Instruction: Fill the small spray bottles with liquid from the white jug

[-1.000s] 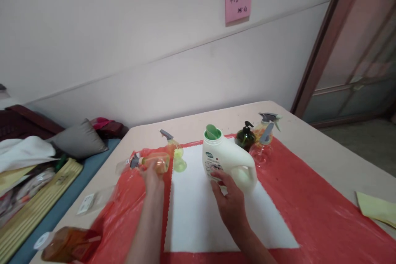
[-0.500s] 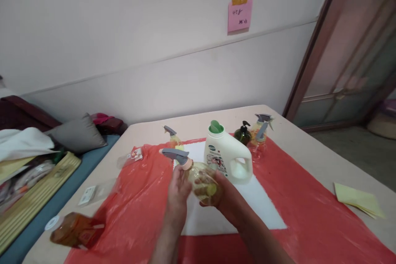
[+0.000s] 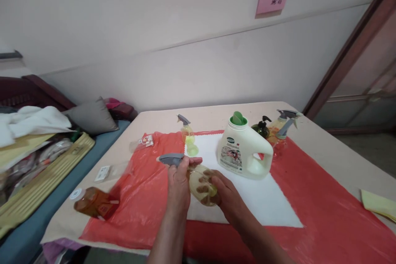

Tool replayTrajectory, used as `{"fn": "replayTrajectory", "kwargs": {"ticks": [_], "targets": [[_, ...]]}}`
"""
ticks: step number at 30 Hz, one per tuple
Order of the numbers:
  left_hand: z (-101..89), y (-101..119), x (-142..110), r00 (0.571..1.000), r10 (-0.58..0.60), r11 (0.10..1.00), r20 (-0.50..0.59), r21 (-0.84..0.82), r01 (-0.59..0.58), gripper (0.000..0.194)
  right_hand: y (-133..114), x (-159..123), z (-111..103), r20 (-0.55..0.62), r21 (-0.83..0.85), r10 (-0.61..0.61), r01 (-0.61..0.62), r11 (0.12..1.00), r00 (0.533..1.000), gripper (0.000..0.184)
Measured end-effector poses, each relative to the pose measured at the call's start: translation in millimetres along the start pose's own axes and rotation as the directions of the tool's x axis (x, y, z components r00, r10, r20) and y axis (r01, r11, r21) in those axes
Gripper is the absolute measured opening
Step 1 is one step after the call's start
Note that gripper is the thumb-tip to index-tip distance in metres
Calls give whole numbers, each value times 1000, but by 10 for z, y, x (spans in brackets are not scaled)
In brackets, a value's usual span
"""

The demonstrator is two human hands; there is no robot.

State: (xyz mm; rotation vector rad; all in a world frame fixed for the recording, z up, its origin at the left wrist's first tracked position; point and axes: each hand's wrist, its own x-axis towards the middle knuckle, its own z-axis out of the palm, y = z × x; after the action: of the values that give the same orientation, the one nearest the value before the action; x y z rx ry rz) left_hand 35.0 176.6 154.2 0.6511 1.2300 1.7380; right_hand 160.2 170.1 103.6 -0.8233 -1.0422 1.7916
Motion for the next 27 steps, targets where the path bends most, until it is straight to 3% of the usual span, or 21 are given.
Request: {"fn": "replayTrajectory", "kwargs": {"ticks": [2, 5, 7, 9, 11, 12, 14, 16, 18, 22, 27], "targets": [[1, -1, 10, 999, -9, 1000, -41, -11, 8, 30, 66, -15, 6, -70, -189, -155, 140, 972, 985, 58], [-1, -7, 50, 994, -51, 998, -95, -37, 48, 31, 161, -44, 24, -175, -460, -421, 305, 834, 890, 76], [-20, -6, 92, 993, -67, 995, -101, -77, 60, 31, 167, -55, 27, -143, -493, -486, 364, 791, 862, 74], [-50, 5, 135, 994, -68, 988, -81, -141, 57, 29, 115, -50, 8, -119, -342, -380, 321, 883, 917, 62], [-78, 18, 164, 996, -77, 976, -40, -209, 67, 29, 36, -31, -36, -112, -82, -141, 133, 988, 984, 56], [-87, 22, 171, 997, -82, 970, -15, -230, 76, 29, -1, -20, -62, -86, 42, -10, 13, 999, 996, 57], [-89, 20, 174, 996, -85, 968, 28, -233, 90, 29, -50, -8, -112, 31, 196, 187, -190, 962, 982, 64], [-78, 3, 167, 995, -85, 972, 45, -216, 92, 29, -64, -13, -144, 171, 228, 266, -300, 926, 949, 69], [-64, -20, 162, 994, -95, 971, 59, -214, 106, 29, -62, -29, -152, 224, 223, 273, -322, 920, 935, 68], [-58, -40, 172, 991, -104, 966, 82, -230, 120, 29, -73, -44, -154, 198, 171, 199, -234, 957, 960, 59], [-140, 36, 275, 997, -75, 954, 5, -292, 74, 26, -93, -43, -220, 28, -204, -1, 7, 979, 1000, 84]]}}
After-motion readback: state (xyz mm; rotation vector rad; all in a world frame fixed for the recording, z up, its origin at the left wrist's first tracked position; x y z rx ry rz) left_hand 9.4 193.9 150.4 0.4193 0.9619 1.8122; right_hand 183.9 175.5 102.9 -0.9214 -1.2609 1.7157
